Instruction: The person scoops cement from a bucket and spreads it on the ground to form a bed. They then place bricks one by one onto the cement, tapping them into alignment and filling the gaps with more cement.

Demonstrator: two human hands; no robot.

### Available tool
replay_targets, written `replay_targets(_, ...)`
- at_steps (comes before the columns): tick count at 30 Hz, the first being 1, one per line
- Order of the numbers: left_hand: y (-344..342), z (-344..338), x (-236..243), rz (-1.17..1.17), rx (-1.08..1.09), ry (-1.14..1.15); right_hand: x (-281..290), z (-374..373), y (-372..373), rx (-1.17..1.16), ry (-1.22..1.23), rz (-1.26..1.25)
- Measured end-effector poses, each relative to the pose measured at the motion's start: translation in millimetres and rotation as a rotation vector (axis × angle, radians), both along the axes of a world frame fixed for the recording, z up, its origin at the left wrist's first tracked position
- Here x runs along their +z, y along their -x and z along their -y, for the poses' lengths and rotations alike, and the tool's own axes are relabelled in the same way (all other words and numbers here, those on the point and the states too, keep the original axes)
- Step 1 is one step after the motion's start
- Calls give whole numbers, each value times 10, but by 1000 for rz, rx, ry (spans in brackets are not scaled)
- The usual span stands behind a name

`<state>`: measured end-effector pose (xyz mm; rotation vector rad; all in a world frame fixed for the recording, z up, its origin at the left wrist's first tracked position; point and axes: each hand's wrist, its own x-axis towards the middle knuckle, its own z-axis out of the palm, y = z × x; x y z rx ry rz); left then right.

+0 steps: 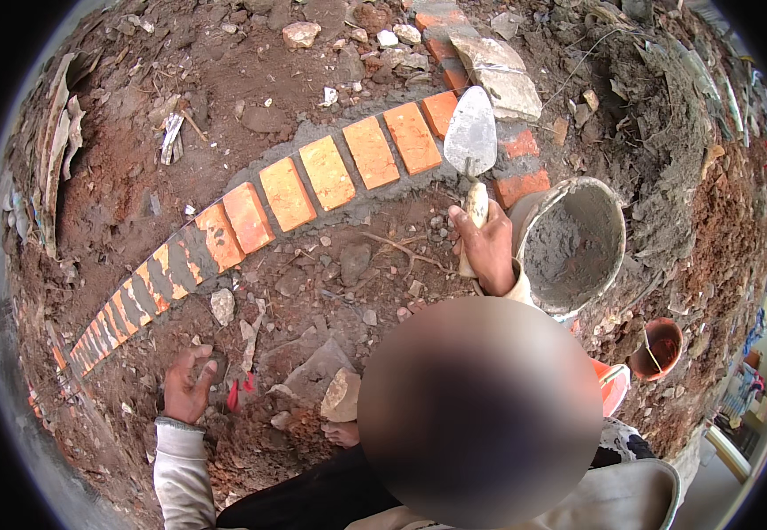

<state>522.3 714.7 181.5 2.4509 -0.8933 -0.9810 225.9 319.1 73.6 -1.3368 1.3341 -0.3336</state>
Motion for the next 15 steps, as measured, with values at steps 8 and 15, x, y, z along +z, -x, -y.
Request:
replay_targets(8, 105, -86, 3, -3, 57, -11, -706, 410, -602, 41, 922, -236)
replay_targets(15, 125, -271, -34, 16, 21, -12, -1053, 461, -403, 304, 567, -444)
